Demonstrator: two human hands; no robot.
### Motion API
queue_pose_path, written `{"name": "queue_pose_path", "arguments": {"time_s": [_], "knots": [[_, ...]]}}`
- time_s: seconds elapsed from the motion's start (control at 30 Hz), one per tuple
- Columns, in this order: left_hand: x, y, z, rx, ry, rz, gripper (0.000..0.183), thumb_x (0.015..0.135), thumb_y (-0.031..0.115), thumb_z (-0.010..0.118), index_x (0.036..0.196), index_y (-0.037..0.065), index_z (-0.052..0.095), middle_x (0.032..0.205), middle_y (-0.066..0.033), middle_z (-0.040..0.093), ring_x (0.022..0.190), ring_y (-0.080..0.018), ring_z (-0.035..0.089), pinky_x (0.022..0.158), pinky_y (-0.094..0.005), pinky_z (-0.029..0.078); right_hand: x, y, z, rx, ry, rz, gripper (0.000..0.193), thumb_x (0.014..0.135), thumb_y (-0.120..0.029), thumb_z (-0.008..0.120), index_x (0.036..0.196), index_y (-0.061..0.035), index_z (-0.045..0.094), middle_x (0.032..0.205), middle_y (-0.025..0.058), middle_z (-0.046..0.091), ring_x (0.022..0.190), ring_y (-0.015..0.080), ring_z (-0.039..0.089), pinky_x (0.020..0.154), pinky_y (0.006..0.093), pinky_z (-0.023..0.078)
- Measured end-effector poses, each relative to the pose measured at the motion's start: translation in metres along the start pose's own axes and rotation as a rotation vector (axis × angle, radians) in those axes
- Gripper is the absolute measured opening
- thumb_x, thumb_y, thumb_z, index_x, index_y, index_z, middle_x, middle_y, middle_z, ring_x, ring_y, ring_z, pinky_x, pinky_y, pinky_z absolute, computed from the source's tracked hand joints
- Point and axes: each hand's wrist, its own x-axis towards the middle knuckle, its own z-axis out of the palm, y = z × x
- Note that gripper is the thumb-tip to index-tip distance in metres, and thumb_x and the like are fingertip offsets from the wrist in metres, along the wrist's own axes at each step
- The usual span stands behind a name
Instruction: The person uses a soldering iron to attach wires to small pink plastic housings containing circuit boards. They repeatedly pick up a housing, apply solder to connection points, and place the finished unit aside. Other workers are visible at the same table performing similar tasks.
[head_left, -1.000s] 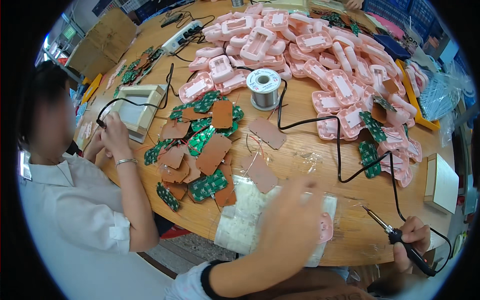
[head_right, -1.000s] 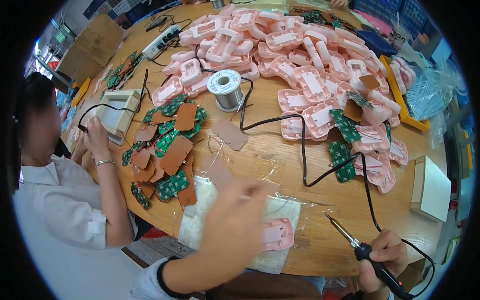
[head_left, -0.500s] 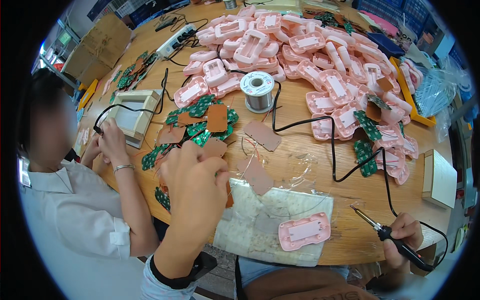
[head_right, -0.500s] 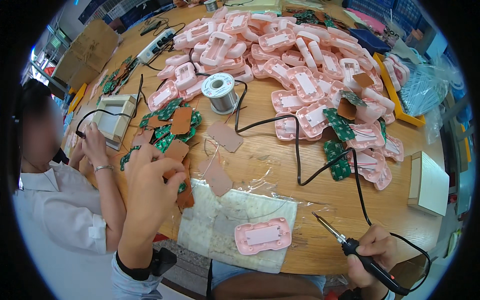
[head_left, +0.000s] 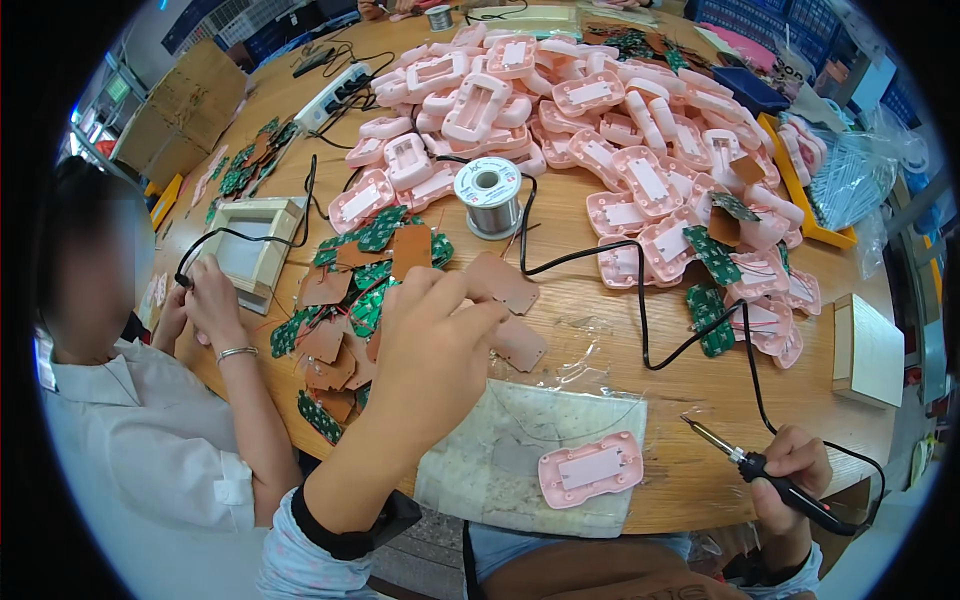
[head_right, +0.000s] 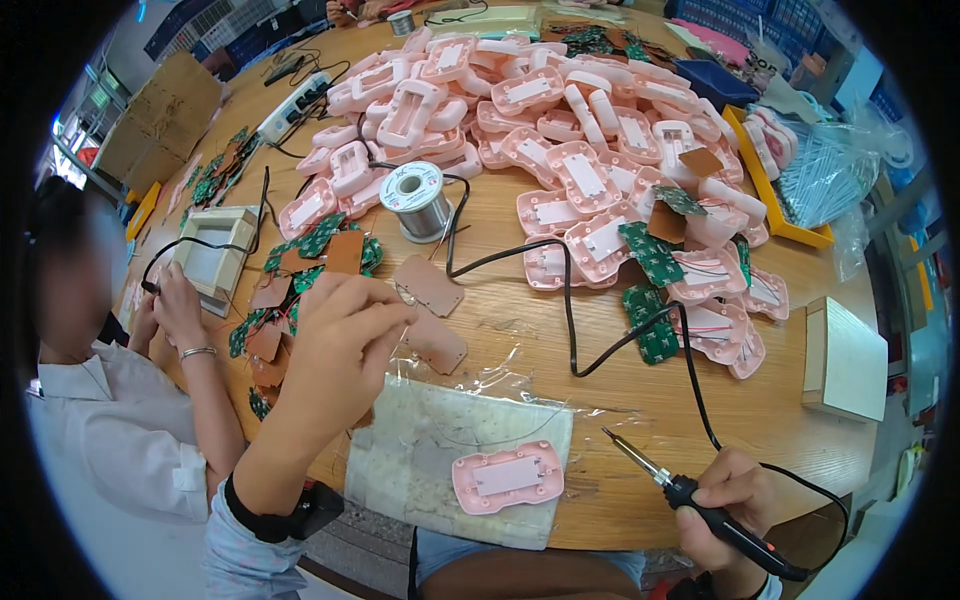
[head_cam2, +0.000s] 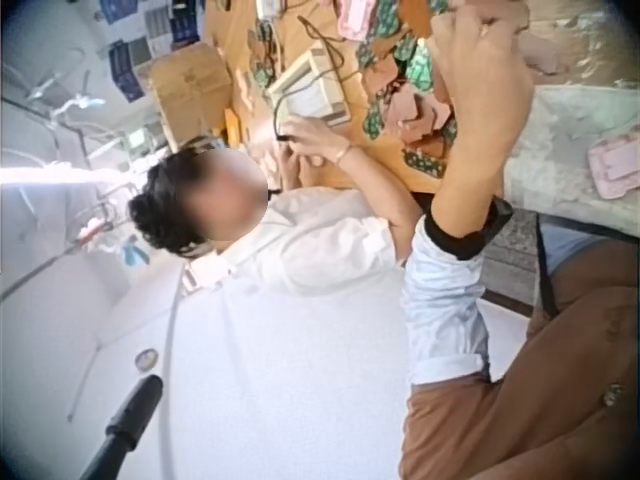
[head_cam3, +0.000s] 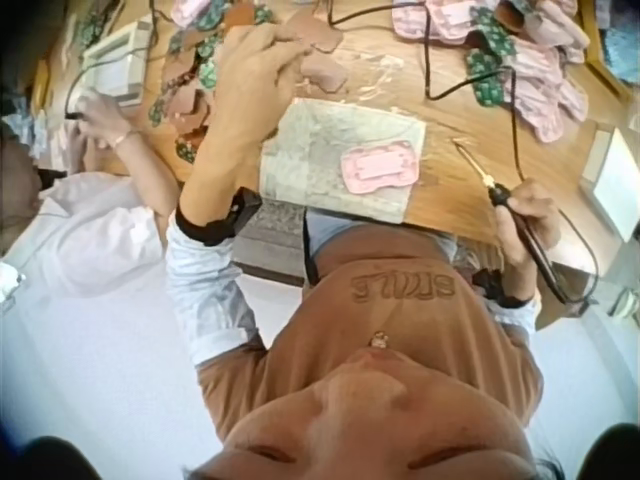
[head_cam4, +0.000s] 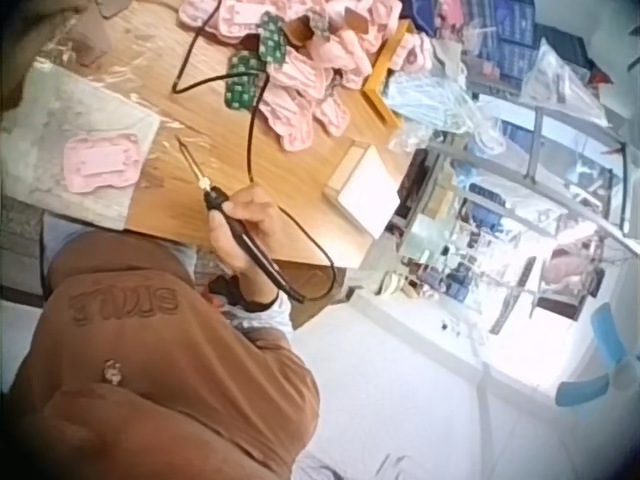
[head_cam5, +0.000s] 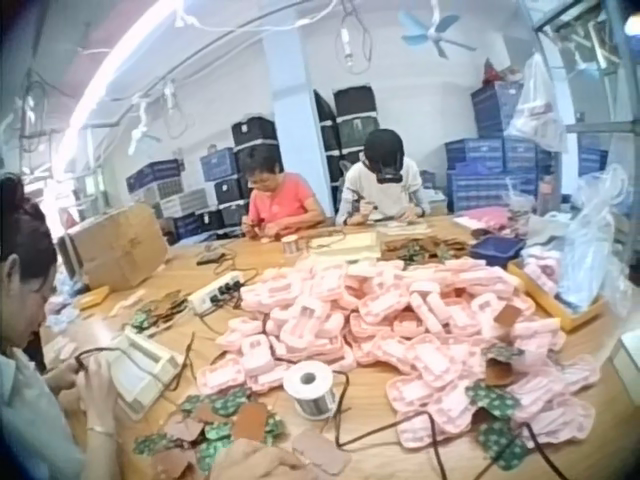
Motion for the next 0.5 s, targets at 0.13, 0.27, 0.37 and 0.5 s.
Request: {"name": "queue_pose_path", "arguments": {"time_s": [0.13,0.27,0.37,0.5], "knots": [[0.001,0.025,0.017,0.308,-0.235,-0.013,0.013,0.07,0.015,0.069,0.074,0.003,0.065,0.08,-0.0073,0.061,0.086,-0.0247,0.053,0.076,-0.0395,0.038,0.001,0.002,0.001,-0.002,-0.01,-0.021,0.026,0.071,-0.006,0.07,0.086,-0.0065,0.049,0.067,0.0073,0.049,0.054,0.0136,0.043,0.049,0.0262,0.033],[0.005,0.038,0.027,0.46,-0.256,0.026,0.016,0.068,0.017,0.071,0.071,0.004,0.063,0.083,-0.0078,0.063,0.085,-0.0243,0.054,0.077,-0.0396,0.039,0.0,0.001,-0.001,0.001,-0.004,-0.058,0.026,0.071,-0.006,0.069,0.087,-0.0061,0.049,0.067,0.008,0.05,0.054,0.0135,0.043,0.049,0.0263,0.033],[0.011,0.027,0.012,0.273,0.032,0.02,0.011,0.072,0.012,0.068,0.073,0.003,0.064,0.081,-0.0081,0.063,0.082,-0.0218,0.055,0.074,-0.0383,0.04,0.0,-0.002,-0.006,-0.002,0.005,-0.051,0.027,0.071,-0.006,0.07,0.087,-0.0062,0.048,0.068,0.0083,0.05,0.054,0.0135,0.044,0.05,0.026,0.034],[0.016,0.013,-0.024,-0.377,0.248,-0.393,0.014,0.085,0.007,0.061,0.075,-0.001,0.065,0.074,-0.0049,0.06,0.072,-0.0112,0.055,0.062,-0.0276,0.04,0.004,-0.005,-0.008,0.03,0.021,-0.049,0.028,0.072,-0.009,0.071,0.088,-0.0065,0.048,0.07,0.0084,0.051,0.055,0.0136,0.044,0.051,0.0259,0.035]]}}
